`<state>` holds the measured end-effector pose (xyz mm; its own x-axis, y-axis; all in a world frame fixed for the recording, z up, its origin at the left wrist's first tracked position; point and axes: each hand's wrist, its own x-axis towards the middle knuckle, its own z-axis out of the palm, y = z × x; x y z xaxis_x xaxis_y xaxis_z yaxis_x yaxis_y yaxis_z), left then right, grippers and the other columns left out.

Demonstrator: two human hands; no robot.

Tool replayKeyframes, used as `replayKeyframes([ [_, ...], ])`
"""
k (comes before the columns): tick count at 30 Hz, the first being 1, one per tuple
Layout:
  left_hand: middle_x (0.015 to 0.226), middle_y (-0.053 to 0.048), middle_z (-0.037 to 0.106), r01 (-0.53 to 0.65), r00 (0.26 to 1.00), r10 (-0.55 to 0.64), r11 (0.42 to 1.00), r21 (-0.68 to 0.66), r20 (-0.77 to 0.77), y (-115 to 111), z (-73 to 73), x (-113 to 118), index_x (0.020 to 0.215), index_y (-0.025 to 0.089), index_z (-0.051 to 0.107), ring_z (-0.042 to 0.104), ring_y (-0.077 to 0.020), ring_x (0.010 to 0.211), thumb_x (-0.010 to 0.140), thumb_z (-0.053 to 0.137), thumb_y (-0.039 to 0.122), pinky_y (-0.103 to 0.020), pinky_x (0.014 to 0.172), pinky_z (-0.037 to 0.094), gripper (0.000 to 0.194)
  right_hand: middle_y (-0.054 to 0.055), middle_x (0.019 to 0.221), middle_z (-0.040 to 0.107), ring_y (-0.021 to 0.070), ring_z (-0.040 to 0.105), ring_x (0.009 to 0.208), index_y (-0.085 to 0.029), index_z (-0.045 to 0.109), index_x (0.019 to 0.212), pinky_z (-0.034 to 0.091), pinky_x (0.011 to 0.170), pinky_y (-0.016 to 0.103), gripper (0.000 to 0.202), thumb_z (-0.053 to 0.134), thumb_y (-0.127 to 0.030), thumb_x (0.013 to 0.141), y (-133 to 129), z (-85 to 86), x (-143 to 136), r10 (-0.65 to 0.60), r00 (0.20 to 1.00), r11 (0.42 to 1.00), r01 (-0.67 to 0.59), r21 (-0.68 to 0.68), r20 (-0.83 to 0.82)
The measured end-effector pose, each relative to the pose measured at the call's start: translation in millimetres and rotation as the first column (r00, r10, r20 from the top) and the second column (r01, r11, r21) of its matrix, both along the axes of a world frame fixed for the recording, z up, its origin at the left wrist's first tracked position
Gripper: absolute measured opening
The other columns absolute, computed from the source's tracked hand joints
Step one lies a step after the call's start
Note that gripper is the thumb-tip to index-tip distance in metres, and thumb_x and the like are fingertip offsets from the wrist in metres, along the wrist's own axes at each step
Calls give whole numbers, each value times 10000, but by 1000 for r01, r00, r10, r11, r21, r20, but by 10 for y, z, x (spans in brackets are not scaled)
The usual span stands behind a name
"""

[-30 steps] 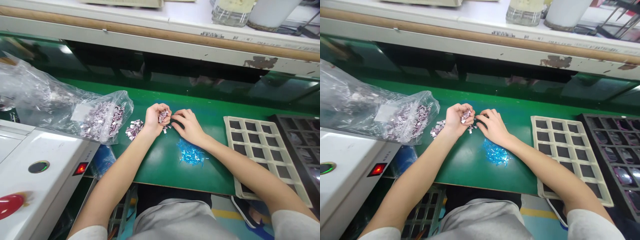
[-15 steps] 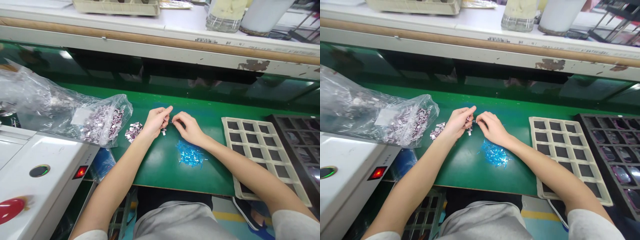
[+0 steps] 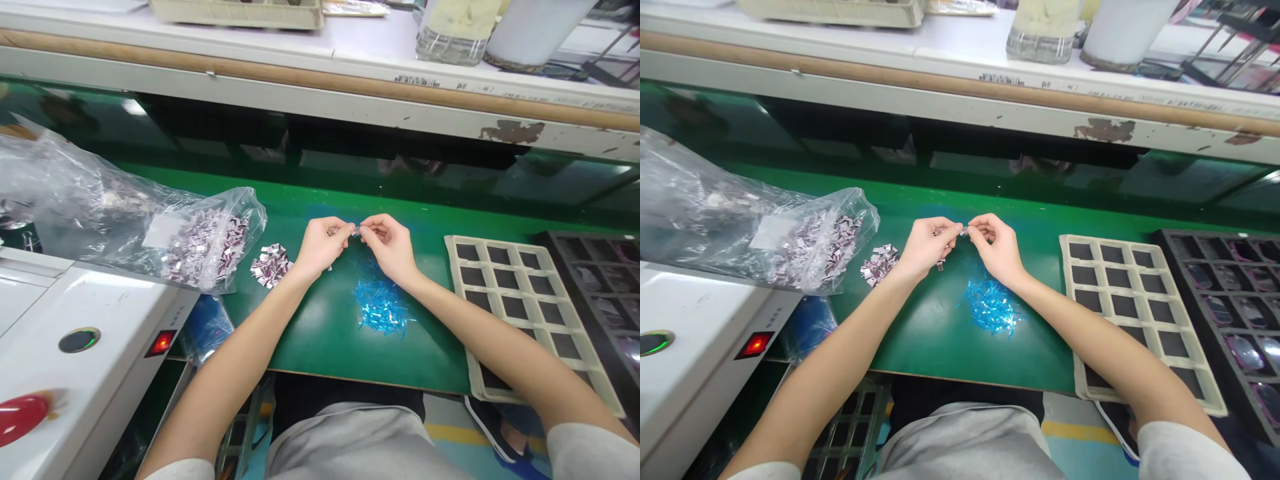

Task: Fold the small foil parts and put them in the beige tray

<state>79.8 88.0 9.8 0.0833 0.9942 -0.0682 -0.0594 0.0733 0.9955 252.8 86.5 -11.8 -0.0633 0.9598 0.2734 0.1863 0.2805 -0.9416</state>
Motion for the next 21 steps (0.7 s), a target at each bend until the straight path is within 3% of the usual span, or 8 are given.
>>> replayKeyframes([
  [5, 589, 11, 614, -52, 996, 57, 996, 73, -66, 16, -84, -3, 716, 187, 705, 449, -88, 450, 878, 814, 412, -233, 456, 321, 298, 74, 1078, 717, 224, 679, 933, -256, 733, 946, 579, 740, 374, 202, 707, -446, 1008, -93, 84, -13, -60, 976, 987, 27, 158, 207],
  [10, 583, 14, 602, -77, 997, 78, 995, 57, -24, 27, -66, -5, 710, 185, 683, 442, -84, 438, 910, 776, 356, -235, 447, 314, 280, 71, 1060, 701, 237, 678, 965, -260, 751, 937, 564, 767, 393, 110, 721, -352, 988, -119, 120, -16, -24, 976, 978, -22, 207, 218],
  [16, 571, 22, 577, -109, 990, 109, 994, 1, 87, 59, 13, -23, 701, 174, 658, 433, -69, 419, 918, 791, 297, -223, 435, 299, 283, 56, 984, 730, 222, 669, 871, -251, 734, 886, 543, 751, 395, 182, 736, -414, 965, -75, 99, -5, 4, 978, 991, -31, 127, 208],
  [21, 561, 18, 575, -96, 994, 95, 995, 22, 63, 50, 10, -31, 696, 168, 679, 429, -71, 423, 899, 795, 290, -227, 438, 303, 263, 49, 969, 778, 225, 692, 877, -250, 766, 934, 552, 775, 395, 253, 778, -503, 938, -20, 74, 14, -46, 994, 996, 39, 77, 94],
])
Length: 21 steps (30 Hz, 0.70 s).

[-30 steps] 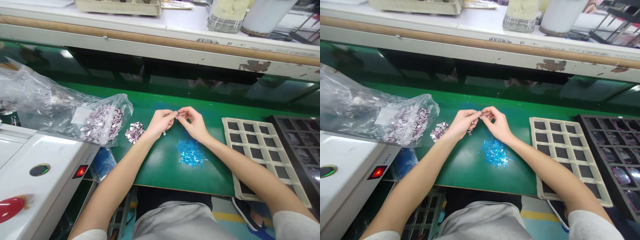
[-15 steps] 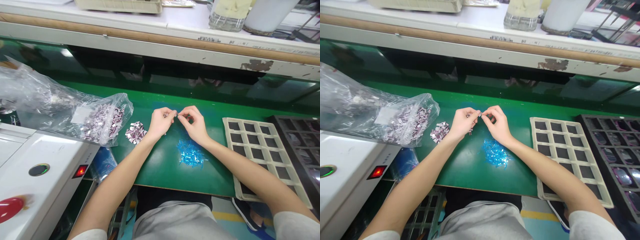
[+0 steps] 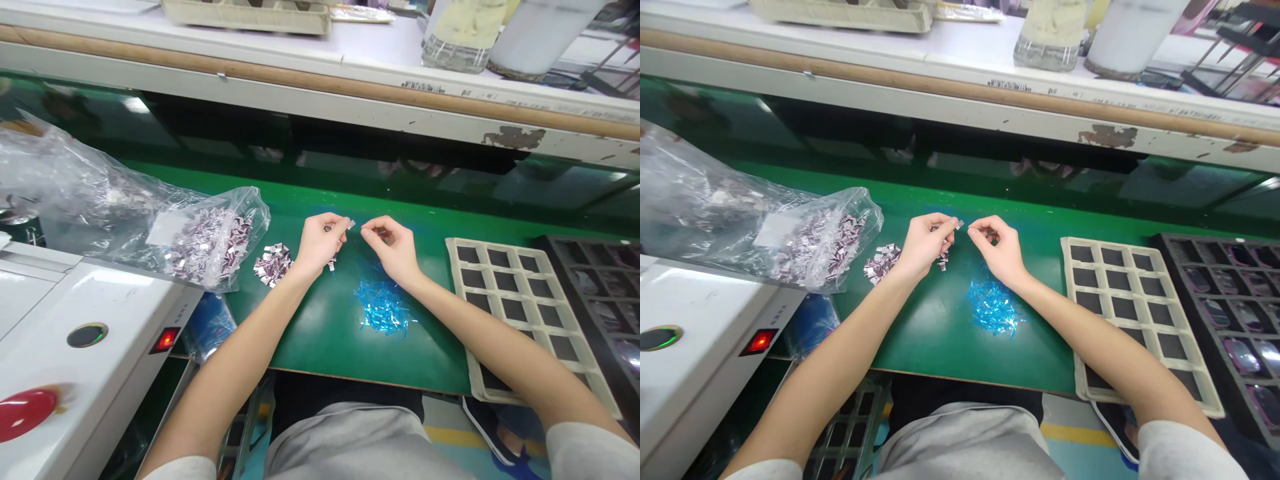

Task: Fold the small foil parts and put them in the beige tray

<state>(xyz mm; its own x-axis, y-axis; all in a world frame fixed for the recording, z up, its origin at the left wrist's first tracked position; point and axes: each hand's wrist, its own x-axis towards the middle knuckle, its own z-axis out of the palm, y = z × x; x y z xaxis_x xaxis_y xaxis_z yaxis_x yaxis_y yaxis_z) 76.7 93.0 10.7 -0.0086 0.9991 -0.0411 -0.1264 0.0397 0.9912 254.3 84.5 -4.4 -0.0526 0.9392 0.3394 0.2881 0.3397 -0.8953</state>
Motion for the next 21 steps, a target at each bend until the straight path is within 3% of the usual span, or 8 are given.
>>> replayKeyframes([
  [7, 550, 13, 587, 58, 995, -57, 998, 19, -78, -26, -55, 36, 682, 178, 691, 439, -85, 433, 872, 815, 394, -250, 445, 298, 314, 48, 967, 797, 234, 729, 923, -242, 765, 922, 582, 810, 382, 363, 852, -590, 868, 26, -6, 0, -26, 992, 998, 18, -60, -121],
  [13, 563, 11, 595, 50, 996, -49, 999, 20, -70, -19, -52, 42, 701, 173, 696, 442, -83, 436, 887, 791, 360, -244, 447, 301, 281, 33, 939, 772, 218, 705, 895, -244, 734, 903, 555, 787, 359, 232, 798, -467, 905, 32, 9, 14, -44, 995, 998, 40, -44, -95],
  [17, 567, 18, 573, 29, 998, -24, 997, -75, 65, 4, 22, 20, 711, 162, 662, 407, -65, 403, 890, 730, 243, -223, 413, 242, 208, 17, 825, 720, 196, 621, 777, -231, 696, 807, 471, 736, 349, 125, 671, -256, 927, 17, 38, 53, 31, 980, 1000, -31, -7, 198],
  [21, 566, 19, 545, 48, 946, 23, 976, -211, 323, 52, 134, -66, 681, 182, 554, 369, -54, 380, 916, 641, 209, -207, 383, 167, 252, 36, 783, 673, 220, 578, 790, -219, 657, 765, 407, 769, 370, 178, 612, -146, 921, -32, 44, 54, 82, 763, 993, -121, 17, 642],
])
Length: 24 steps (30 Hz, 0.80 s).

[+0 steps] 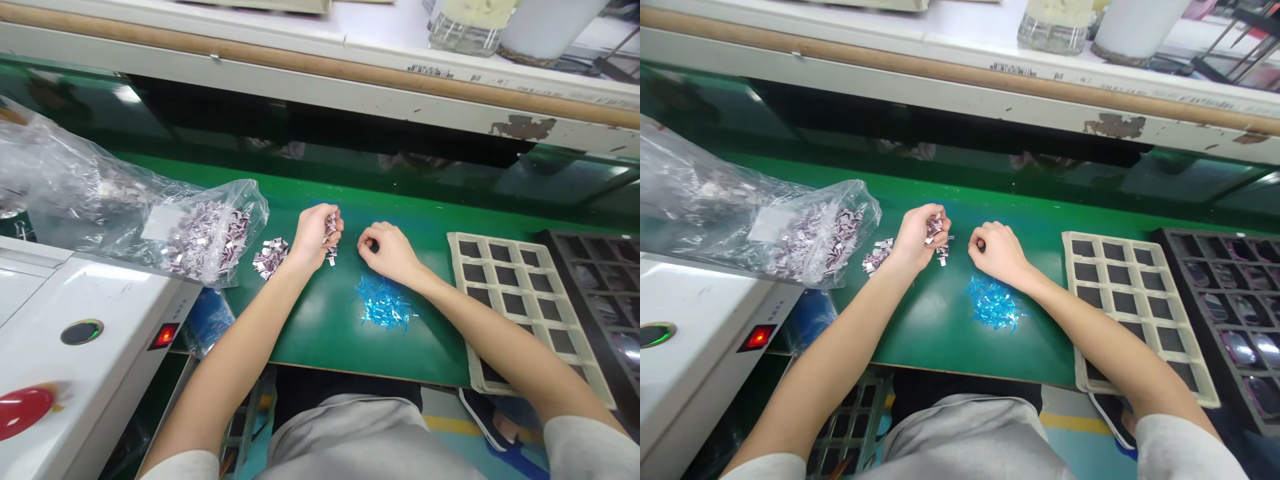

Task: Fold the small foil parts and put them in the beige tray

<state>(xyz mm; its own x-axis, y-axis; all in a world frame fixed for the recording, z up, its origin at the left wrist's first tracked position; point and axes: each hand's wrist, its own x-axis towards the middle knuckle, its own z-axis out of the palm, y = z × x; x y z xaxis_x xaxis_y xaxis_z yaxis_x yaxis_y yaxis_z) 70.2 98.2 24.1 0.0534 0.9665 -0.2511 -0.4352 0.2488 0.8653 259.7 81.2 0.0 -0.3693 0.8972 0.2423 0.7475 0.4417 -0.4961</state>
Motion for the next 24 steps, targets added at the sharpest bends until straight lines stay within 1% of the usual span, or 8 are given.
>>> replayKeyframes([
  [2, 575, 21, 539, 1, 996, 2, 999, -33, 95, 20, 40, -50, 669, 197, 488, 353, -45, 384, 948, 654, 256, -195, 380, 166, 330, 47, 845, 685, 239, 599, 845, -216, 672, 836, 397, 783, 373, 120, 633, -137, 918, -7, 12, -11, -8, 993, 1000, 6, 15, 115],
  [5, 577, 35, 515, -22, 992, 24, 1000, -14, 122, 31, 64, -95, 663, 201, 437, 341, -31, 388, 967, 731, 319, -182, 384, 172, 438, 52, 938, 710, 246, 631, 896, -214, 704, 966, 427, 807, 371, 119, 661, -118, 909, 35, 59, -48, -5, 996, 1000, 5, 5, 87],
  [9, 557, 45, 488, -32, 994, 31, 999, 15, 108, 36, 48, -98, 668, 201, 457, 366, -40, 385, 983, 775, 375, -187, 387, 222, 480, 77, 990, 722, 271, 642, 958, -211, 763, 1056, 480, 894, 407, 147, 631, -173, 1004, 162, 106, -161, 81, 992, 997, -80, -15, 97],
  [12, 535, 46, 470, -39, 991, 41, 999, -21, 126, 52, 36, -99, 665, 201, 466, 389, -53, 379, 1013, 741, 374, -195, 374, 214, 477, 119, 1127, 708, 311, 626, 1084, -207, 790, 1155, 491, 996, 455, 183, 670, -219, 1017, 252, 65, -265, 142, 979, 990, -138, -40, 147],
  [14, 523, 48, 455, -36, 990, 43, 998, -53, 136, 64, 38, -105, 660, 201, 462, 396, -56, 375, 1025, 722, 353, -195, 365, 193, 474, 128, 1154, 692, 312, 618, 1118, -198, 794, 1115, 493, 1032, 459, 163, 667, -198, 1013, 284, 15, -310, 161, 979, 986, -155, -54, 128],
  [19, 529, 43, 464, -30, 995, 39, 995, -97, 89, 69, 53, -109, 664, 182, 506, 427, -54, 389, 1028, 710, 314, -176, 367, 173, 438, 79, 1011, 701, 257, 636, 972, -204, 709, 952, 512, 940, 415, 107, 635, -128, 965, 249, -31, -291, 156, 988, 987, -156, -49, 0],
  [22, 565, 17, 530, 0, 1000, -2, 998, -62, -28, 51, 29, -82, 687, 154, 594, 438, -55, 379, 1007, 725, 297, -188, 363, 169, 374, 26, 887, 704, 203, 630, 790, -219, 691, 961, 505, 790, 364, 90, 614, -176, 972, 193, 35, -208, 107, 975, 989, -124, -81, -193],
  [24, 582, 8, 556, 44, 992, -46, 999, -22, -120, 30, -1, -50, 720, 134, 659, 436, -55, 373, 991, 738, 281, -194, 364, 175, 318, 26, 902, 731, 194, 646, 778, -222, 715, 979, 506, 741, 351, 79, 642, -252, 976, 172, 85, -146, 40, 936, 993, -76, -90, -349],
])
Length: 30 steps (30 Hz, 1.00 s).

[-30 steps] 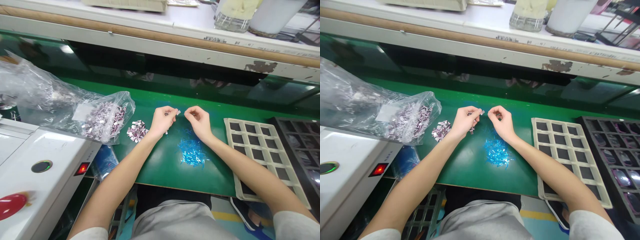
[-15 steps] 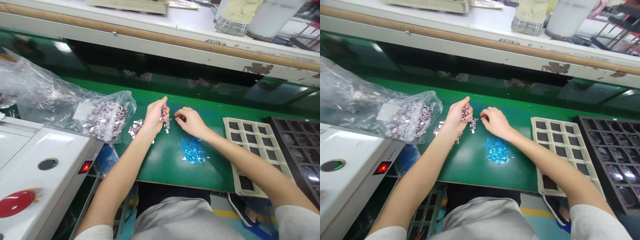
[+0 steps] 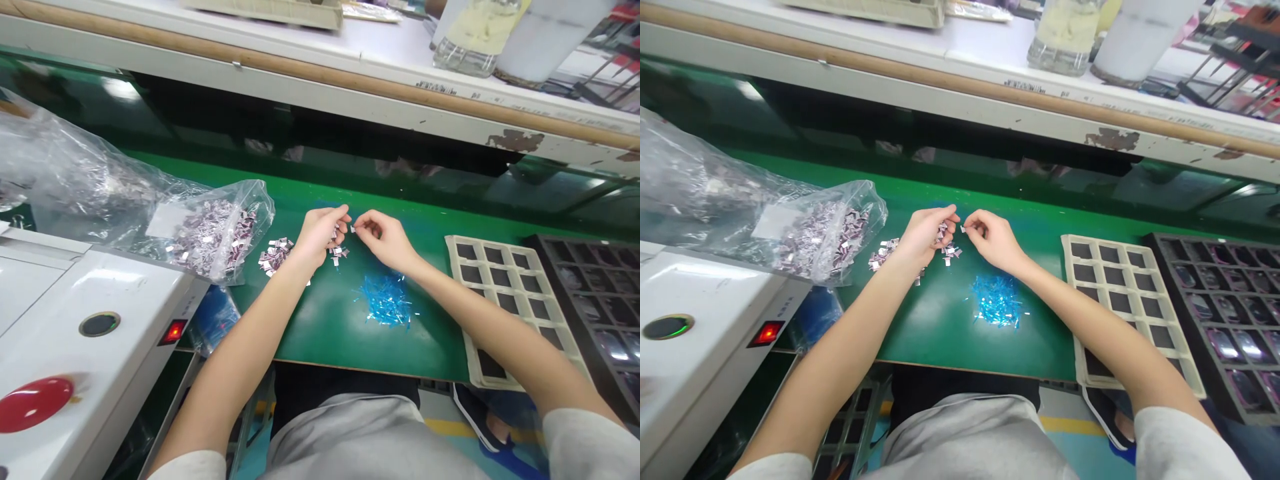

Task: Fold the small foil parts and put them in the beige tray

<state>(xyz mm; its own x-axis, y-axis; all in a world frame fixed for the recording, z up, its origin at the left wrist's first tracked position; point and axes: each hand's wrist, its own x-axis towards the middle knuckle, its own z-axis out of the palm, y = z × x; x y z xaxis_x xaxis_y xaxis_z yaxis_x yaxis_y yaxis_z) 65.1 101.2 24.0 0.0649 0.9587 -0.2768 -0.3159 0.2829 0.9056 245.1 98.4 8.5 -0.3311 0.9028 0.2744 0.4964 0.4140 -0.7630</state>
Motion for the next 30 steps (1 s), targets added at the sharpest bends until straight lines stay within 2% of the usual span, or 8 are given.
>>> replayKeyframes([
  [5, 581, 15, 579, 128, 987, -118, 987, 93, -112, -60, -66, 91, 689, 135, 665, 444, -44, 388, 914, 830, 251, -188, 380, 253, 301, 44, 960, 774, 218, 705, 885, -234, 751, 992, 583, 823, 381, 243, 816, -438, 877, 20, 9, 106, -70, 956, 994, 45, -96, -286],
  [10, 557, 5, 602, 77, 988, -53, 984, 161, -145, -82, -104, 139, 660, 141, 666, 451, -52, 384, 899, 830, 193, -191, 388, 293, 294, 35, 905, 738, 208, 688, 851, -227, 711, 938, 600, 819, 380, 341, 869, -509, 830, 0, -43, 115, -157, 920, 981, 102, -167, -358],
  [13, 553, 0, 610, 51, 989, -26, 985, 166, -144, -77, -130, 151, 653, 143, 669, 449, -51, 378, 902, 833, 210, -188, 391, 294, 306, 61, 991, 729, 218, 672, 893, -230, 721, 926, 580, 779, 372, 283, 789, -504, 915, -87, -21, 98, -145, 959, 989, 132, -66, -243],
  [17, 562, -5, 614, 18, 991, 3, 988, 154, -131, -54, -152, 141, 664, 140, 676, 457, -53, 387, 909, 807, 207, -183, 399, 301, 286, 75, 1075, 711, 220, 661, 953, -236, 747, 937, 554, 778, 357, 147, 737, -382, 956, -198, 33, 85, -89, 986, 993, 100, 68, -142],
  [20, 574, 0, 602, -22, 997, 30, 995, 97, -73, -23, -133, 110, 674, 144, 652, 456, -55, 393, 917, 760, 200, -178, 381, 260, 271, 32, 926, 720, 184, 640, 807, -221, 725, 911, 504, 715, 328, 65, 706, -277, 938, -211, 53, 112, -13, 998, 998, 9, -63, -67],
  [23, 576, 5, 584, -49, 997, 49, 999, -3, 51, 8, -88, 73, 704, 159, 607, 435, -60, 390, 942, 695, 211, -178, 359, 187, 258, -3, 793, 677, 163, 596, 712, -208, 705, 836, 444, 694, 316, 91, 670, -150, 897, -197, 57, 152, 110, 975, 981, -76, -176, 192],
  [26, 577, 5, 578, -65, 987, 71, 997, -42, 144, 25, -49, 46, 694, 184, 529, 411, -56, 387, 966, 675, 239, -178, 358, 166, 313, 26, 868, 657, 199, 618, 816, -201, 738, 905, 443, 755, 338, 105, 681, -114, 895, -209, 48, 152, 73, 910, 997, -58, -48, 408],
  [30, 588, 21, 570, -62, 982, 66, 998, -28, 177, 21, -45, 33, 702, 184, 520, 411, -45, 391, 902, 768, 251, -173, 364, 180, 325, 78, 1050, 695, 265, 639, 1012, -216, 762, 1107, 505, 920, 405, 149, 693, -191, 978, -254, 7, 66, 71, 915, 992, -105, 64, 398],
])
